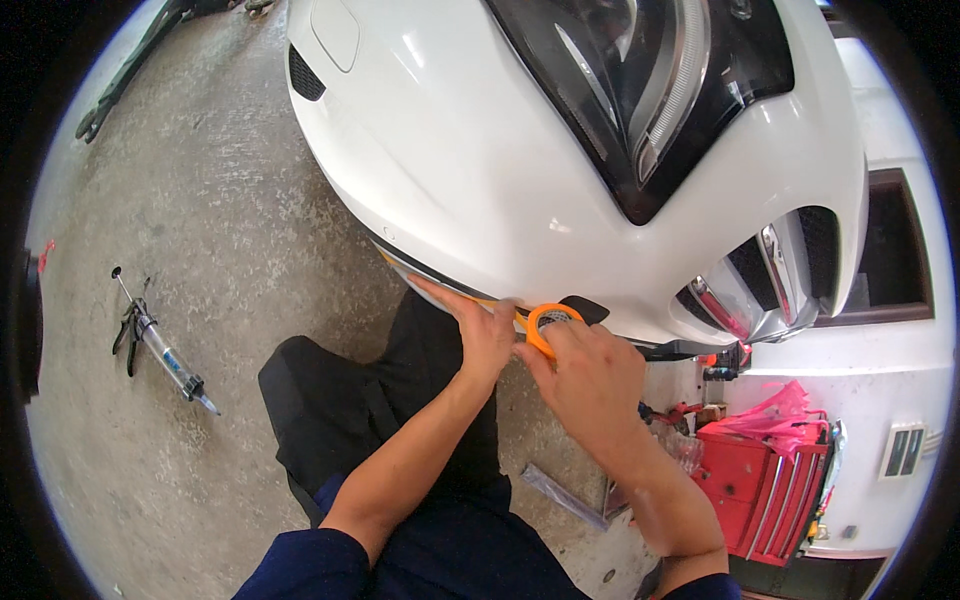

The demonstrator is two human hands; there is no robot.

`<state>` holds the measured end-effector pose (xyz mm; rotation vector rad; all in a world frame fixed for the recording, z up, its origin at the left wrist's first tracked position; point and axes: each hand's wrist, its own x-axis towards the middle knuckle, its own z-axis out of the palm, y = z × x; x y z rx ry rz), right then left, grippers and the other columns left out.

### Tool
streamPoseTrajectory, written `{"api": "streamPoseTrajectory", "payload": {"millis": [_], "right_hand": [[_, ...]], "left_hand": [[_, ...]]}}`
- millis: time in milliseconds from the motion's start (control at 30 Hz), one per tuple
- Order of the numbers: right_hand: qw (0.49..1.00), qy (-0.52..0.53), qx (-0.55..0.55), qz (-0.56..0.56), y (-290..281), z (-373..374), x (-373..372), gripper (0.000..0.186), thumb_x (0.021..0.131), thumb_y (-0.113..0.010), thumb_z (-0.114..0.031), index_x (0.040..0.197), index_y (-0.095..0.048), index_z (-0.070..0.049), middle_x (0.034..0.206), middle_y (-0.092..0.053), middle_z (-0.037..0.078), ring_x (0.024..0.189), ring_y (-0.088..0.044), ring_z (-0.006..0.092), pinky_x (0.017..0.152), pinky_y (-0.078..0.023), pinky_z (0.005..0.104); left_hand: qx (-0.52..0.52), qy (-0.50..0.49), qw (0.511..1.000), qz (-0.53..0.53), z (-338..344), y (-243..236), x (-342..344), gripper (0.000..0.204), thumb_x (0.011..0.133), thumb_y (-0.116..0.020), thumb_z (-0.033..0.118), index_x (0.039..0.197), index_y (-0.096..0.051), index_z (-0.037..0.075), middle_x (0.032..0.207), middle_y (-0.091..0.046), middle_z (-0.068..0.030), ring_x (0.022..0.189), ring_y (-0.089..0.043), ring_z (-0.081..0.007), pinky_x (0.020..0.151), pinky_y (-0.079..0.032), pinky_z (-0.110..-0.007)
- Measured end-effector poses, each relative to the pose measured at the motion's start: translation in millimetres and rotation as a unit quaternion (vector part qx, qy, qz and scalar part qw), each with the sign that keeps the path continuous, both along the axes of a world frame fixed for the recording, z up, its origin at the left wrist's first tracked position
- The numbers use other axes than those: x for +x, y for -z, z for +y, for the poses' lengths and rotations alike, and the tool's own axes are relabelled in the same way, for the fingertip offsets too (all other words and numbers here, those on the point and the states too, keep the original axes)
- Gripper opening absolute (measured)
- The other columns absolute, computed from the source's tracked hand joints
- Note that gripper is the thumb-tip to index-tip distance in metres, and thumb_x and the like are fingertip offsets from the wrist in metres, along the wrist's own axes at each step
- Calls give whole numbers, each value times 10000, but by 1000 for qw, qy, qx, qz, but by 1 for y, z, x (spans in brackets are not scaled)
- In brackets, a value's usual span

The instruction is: The person applies adhesive and trim to a car bumper, then secures sections of the bumper with yellow tape.

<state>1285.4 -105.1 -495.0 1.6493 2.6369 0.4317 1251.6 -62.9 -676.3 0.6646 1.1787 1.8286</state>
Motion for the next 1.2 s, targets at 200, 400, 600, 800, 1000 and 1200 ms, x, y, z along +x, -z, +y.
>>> {"api": "streamPoseTrajectory", "payload": {"millis": [200,400,600,800,1000,1200], "right_hand": [[996,12,-5,-93,-36,-1,16,273,768,-744,-357,759,-634,-107,651,-599,37,589,-599,228,539,-466,354],[990,44,71,-111,-40,12,30,288,782,-734,-374,768,-640,-103,642,-597,55,585,-595,238,543,-452,375],[991,30,105,-79,-31,13,37,302,776,-734,-398,748,-647,-110,634,-613,50,576,-608,220,554,-466,353],[983,51,149,-97,-22,11,47,319,743,-755,-422,689,-657,-122,541,-576,42,522,-592,219,546,-460,338],[986,17,159,-49,-23,16,49,342,737,-761,-428,645,-630,-125,528,-563,35,510,-578,209,529,-411,345],[988,14,148,-43,-25,13,53,317,757,-750,-397,675,-623,-119,593,-585,25,581,-590,195,581,-409,337]], "left_hand": [[1,-43,999,-25,6,-5,5,1339,698,-808,252,1408,274,-92,1504,208,-343,1424,144,-466,1156,95,-507],[-41,-26,997,62,-6,-19,23,1424,643,-869,321,1408,253,-108,1510,145,-355,1428,96,-476,1156,80,-521],[-93,43,991,83,-24,-28,24,1480,569,-906,352,1418,209,-124,1513,129,-364,1432,114,-472,1157,81,-525],[-98,70,988,98,-44,-51,27,1458,571,-907,378,1457,150,-94,1526,123,-350,1443,125,-449,1150,82,-541],[-165,-5,984,64,-25,-60,29,1329,677,-851,309,1450,144,-113,1535,128,-335,1448,128,-429,1172,41,-506],[-117,-37,986,116,-24,-61,17,1444,600,-892,443,1452,133,-113,1520,126,-366,1434,132,-475,1147,75,-562]]}}
